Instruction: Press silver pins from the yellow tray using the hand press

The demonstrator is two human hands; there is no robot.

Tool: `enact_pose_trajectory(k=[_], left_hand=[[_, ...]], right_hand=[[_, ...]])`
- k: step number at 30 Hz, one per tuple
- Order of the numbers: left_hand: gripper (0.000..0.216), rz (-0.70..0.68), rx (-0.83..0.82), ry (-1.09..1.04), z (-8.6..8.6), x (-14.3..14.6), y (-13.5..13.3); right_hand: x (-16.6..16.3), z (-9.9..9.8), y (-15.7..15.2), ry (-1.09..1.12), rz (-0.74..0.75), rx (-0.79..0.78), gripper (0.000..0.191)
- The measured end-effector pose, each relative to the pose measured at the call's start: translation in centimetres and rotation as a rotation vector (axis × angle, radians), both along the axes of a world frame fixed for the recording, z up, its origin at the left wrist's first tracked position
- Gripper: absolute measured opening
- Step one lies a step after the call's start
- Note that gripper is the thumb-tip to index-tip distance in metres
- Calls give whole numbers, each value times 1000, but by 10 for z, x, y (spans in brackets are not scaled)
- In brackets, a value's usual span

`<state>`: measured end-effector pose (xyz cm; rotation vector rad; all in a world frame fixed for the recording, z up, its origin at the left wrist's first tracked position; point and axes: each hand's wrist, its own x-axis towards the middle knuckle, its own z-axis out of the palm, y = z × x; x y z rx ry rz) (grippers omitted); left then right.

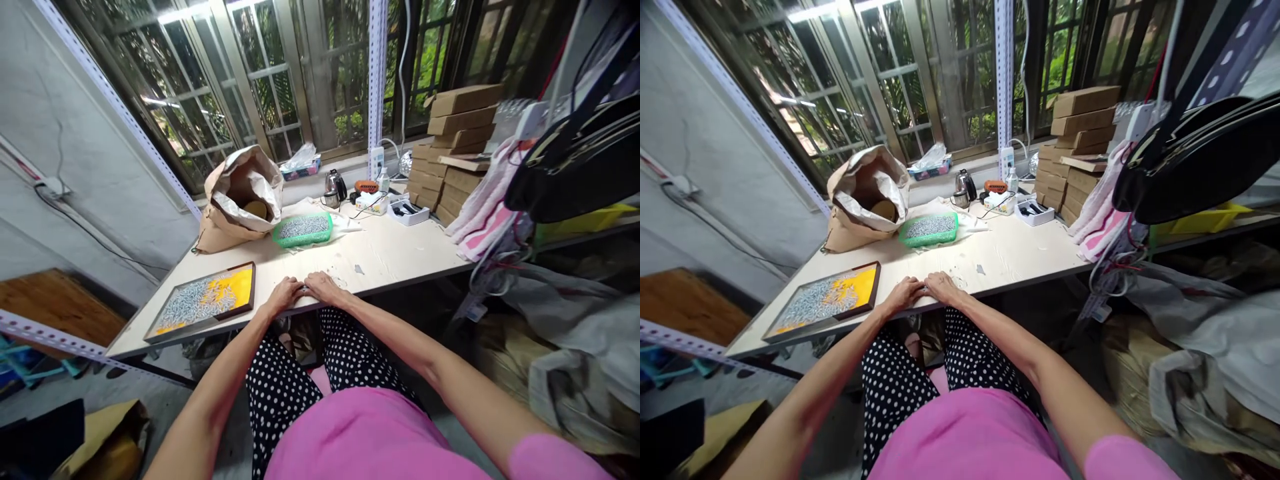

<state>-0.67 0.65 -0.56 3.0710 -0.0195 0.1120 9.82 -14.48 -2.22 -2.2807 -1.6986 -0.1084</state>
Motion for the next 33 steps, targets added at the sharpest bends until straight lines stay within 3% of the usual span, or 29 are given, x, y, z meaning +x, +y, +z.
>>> enact_pose_trajectory(k=[11,17,26,33], left_hand=[[35,19,2,25,-5,0,3],[29,33,9,68,-2,8,5],[31,26,42,49,-8,8,8],[27,2,-7,70,-3,8,1]], right_hand=[[8,-16,0,84,-39,46,33],[8,-14,-5,109,-83,39,40],[4,-15,-9,63,-124,50,30],[11,-19,-1,73,-34,30,17]])
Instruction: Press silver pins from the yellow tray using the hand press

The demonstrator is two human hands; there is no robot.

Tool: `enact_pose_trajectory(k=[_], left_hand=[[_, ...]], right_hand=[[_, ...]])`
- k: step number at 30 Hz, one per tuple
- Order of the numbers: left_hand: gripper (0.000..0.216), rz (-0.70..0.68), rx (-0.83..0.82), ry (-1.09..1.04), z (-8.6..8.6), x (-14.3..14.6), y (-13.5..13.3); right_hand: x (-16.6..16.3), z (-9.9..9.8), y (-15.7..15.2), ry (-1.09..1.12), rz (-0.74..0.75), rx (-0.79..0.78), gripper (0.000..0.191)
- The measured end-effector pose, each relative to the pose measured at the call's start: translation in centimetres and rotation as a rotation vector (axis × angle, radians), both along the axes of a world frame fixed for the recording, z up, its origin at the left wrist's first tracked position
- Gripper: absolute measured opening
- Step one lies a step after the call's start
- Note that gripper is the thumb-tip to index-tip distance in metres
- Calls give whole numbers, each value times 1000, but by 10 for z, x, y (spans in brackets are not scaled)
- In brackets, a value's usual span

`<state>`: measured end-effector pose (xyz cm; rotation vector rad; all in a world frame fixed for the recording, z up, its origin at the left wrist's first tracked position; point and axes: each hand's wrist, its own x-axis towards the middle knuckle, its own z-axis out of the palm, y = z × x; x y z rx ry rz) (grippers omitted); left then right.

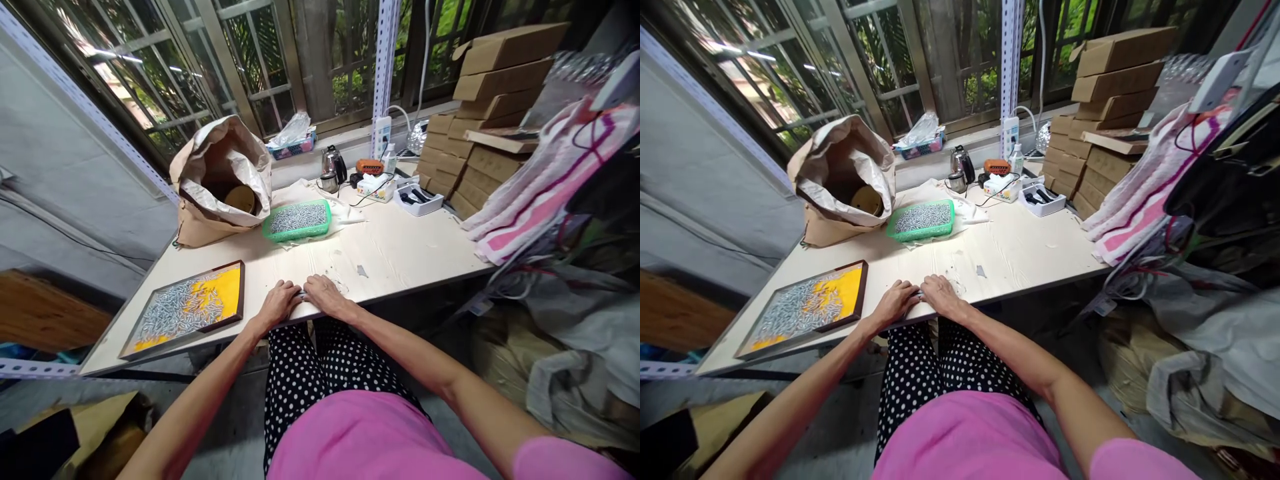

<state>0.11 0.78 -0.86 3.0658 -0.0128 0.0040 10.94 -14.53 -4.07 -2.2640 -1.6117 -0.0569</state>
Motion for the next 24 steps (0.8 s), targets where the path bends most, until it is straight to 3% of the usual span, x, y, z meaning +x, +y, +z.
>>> enact_pose_trajectory(k=[4,8,12,15,18,24], left_hand=[[33,20,-20,-41,-5,-4,1],[37,76,-56,-226,-30,-21,-13],[36,96,-134,-431,-51,-44,-44],[34,178,-197,-534,-43,-57,-52],[29,382,-217,-567,-22,-67,-38],[26,640,-171,-184,3,-76,-10]], right_hand=[[7,0,-9,34,-2,35,31],[12,-1,-17,118,-1,118,64],[16,-6,-14,172,-71,126,45],[18,-10,-12,177,-108,101,39],[18,-13,-13,163,-104,97,42],[14,-15,-11,135,-137,44,42]])
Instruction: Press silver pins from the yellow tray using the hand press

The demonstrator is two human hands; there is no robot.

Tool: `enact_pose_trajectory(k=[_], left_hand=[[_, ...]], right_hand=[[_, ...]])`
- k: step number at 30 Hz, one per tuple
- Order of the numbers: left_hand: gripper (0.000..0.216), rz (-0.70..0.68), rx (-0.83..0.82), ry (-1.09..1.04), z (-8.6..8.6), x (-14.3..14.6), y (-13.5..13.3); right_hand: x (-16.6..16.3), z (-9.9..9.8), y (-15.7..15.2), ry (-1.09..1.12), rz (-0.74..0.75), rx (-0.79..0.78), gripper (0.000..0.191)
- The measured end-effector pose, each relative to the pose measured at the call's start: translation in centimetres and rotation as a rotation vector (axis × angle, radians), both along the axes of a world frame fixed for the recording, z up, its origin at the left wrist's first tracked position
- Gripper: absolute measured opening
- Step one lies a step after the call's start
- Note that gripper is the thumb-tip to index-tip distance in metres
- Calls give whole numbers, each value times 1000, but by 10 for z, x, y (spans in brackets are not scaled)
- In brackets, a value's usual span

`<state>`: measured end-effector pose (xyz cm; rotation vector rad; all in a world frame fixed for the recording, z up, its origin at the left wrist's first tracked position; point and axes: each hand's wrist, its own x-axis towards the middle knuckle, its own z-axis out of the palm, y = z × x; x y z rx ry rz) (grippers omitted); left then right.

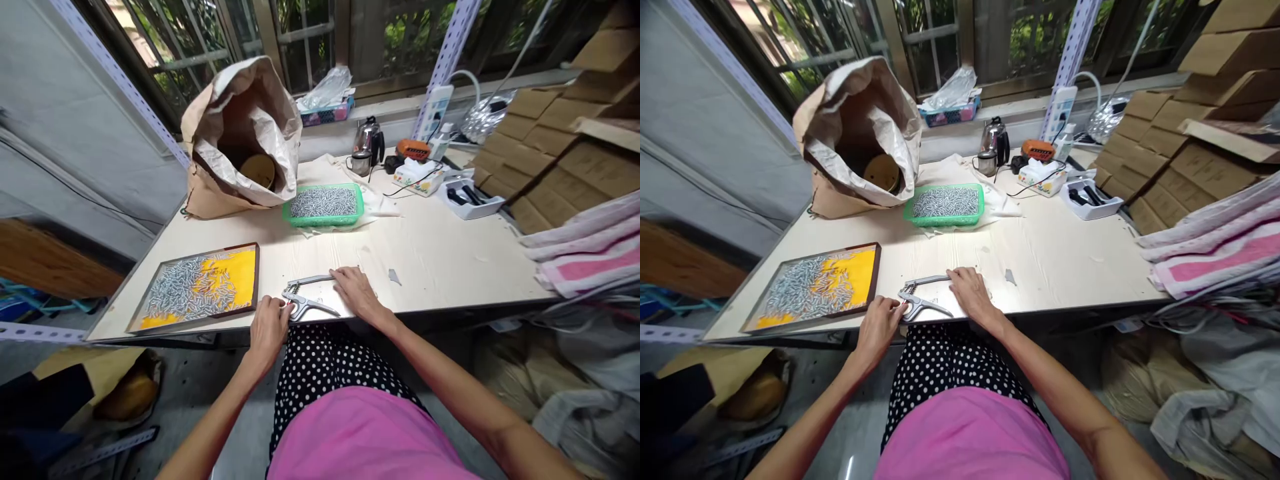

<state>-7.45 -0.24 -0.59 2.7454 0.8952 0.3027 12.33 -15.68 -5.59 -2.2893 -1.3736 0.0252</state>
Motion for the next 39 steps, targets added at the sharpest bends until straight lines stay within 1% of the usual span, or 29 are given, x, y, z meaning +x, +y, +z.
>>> enact_pose_trajectory(k=[2,5,10,14,16,19,22,24,26,28,30,32,33,34,35,37,39], left_hand=[[23,57,-79,153,4,6,3],[17,124,-196,327,11,19,9],[15,59,-248,503,23,31,27],[20,65,-325,558,27,33,36],[21,49,-303,545,27,32,36],[22,27,-157,497,29,29,35],[22,-17,-61,420,39,33,39],[23,-62,-14,327,53,48,48],[26,-119,77,181,76,76,58],[29,-174,190,8,105,112,67],[29,-185,274,-151,137,143,73],[32,-148,323,-240,163,157,77],[33,-138,334,-253,172,155,80],[34,-121,344,-249,177,149,85],[32,-96,348,-226,178,138,90],[29,0,345,-132,170,107,106],[27,140,302,8,152,69,127]], right_hand=[[0,0,2,-32,3,-32,41],[5,3,6,-85,24,-85,38],[22,9,18,-94,56,-130,25],[29,9,28,-106,61,-118,20],[31,8,30,-121,69,-99,19],[37,5,30,-143,70,-68,17],[44,4,28,-147,76,-31,16],[46,3,28,-144,79,0,16],[47,4,29,-144,72,24,17],[47,3,30,-148,61,29,18],[47,3,30,-150,61,25,18],[47,1,29,-145,71,28,20],[47,0,27,-140,80,33,20],[47,0,26,-134,87,40,20],[46,-1,25,-131,95,47,21],[46,-3,24,-131,108,57,24],[46,-6,23,-141,116,59,26]])
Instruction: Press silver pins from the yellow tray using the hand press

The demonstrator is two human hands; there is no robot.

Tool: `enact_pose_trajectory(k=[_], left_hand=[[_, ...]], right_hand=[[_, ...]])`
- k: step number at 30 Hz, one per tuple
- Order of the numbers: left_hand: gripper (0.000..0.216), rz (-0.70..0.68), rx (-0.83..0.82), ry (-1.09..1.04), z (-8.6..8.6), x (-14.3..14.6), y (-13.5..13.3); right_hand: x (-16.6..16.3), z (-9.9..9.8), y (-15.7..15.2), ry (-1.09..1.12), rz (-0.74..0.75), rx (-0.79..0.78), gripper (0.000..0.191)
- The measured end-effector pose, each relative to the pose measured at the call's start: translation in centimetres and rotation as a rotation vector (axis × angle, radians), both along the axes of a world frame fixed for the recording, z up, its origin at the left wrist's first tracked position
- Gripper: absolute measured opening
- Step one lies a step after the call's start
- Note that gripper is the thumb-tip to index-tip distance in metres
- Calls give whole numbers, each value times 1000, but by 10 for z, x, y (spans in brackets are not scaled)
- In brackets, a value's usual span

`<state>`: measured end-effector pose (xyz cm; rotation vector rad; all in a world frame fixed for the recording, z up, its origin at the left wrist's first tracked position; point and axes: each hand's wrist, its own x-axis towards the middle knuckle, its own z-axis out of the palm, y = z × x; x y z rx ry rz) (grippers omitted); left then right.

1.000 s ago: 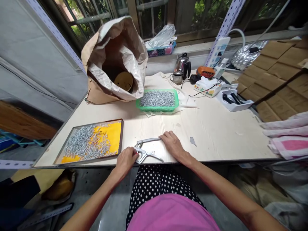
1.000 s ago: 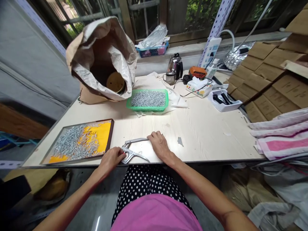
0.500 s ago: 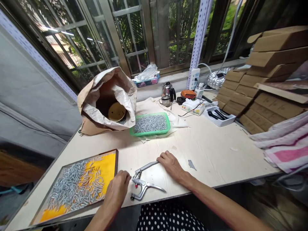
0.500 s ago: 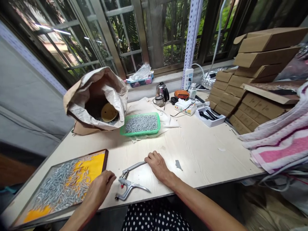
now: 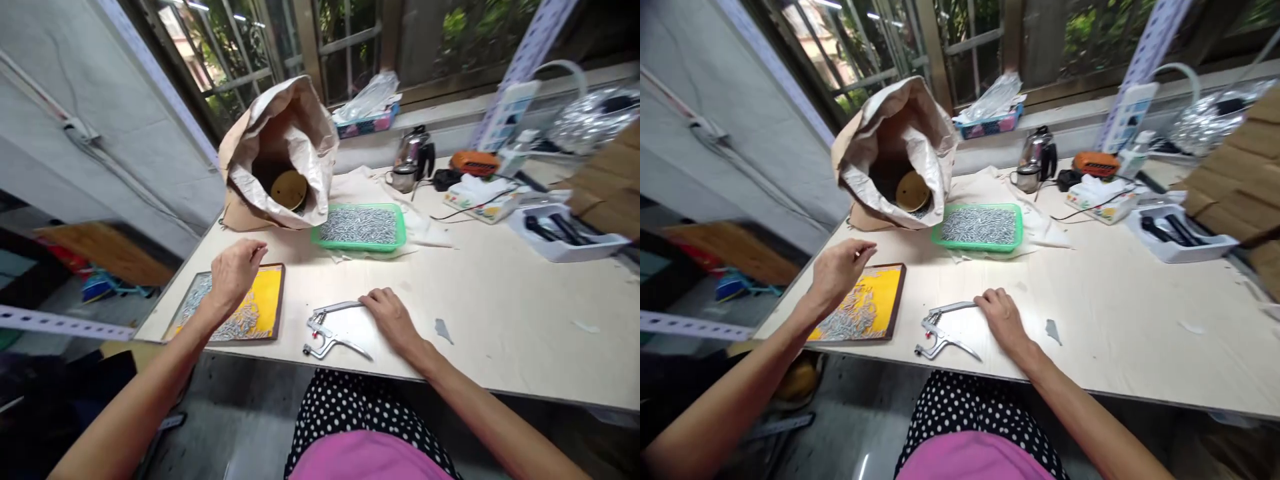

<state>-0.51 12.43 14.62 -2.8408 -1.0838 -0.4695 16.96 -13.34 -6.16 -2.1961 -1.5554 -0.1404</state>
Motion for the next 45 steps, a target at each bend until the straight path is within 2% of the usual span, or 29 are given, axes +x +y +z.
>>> enact_pose_trajectory(k=[4,6,9,13,18,20,23,25,27,29,33,37,41,45], left_hand=[[26,252,-255,218,-48,-60,44],[25,311,-335,267,-68,-74,57],[21,349,-353,298,-88,-80,63],[17,410,-352,346,-102,-78,63],[20,429,-340,378,-110,-75,63],[23,429,-325,384,-110,-76,62],[27,403,-303,396,-107,-77,58],[28,343,-280,349,-103,-75,52],[27,251,-311,228,-100,-69,40],[25,158,-453,84,-98,-60,18],[28,58,-836,-56,-104,-44,-42],[35,32,-1097,-120,-117,-39,-81],[46,89,-1288,-229,-129,-37,-91],[47,120,-1382,-272,-135,-33,-96]], right_hand=[[-2,-4,0,-43,5,9,29],[-3,-5,-1,-63,4,17,31],[-4,-7,-1,-86,-3,27,33],[-5,-10,-1,-92,-17,41,31],[-3,-13,0,-74,-17,35,32],[-4,-6,0,-72,-31,16,34],[-18,15,-3,-71,-63,-19,31],[-34,33,-6,-39,-23,-51,26],[-52,46,-7,25,80,-94,21],[-69,50,-6,88,136,-134,18],[-81,43,-6,121,110,-218,11],[-70,38,-9,60,110,-257,16],[-55,36,-10,25,107,-251,18],[-47,31,-7,13,138,-242,16]])
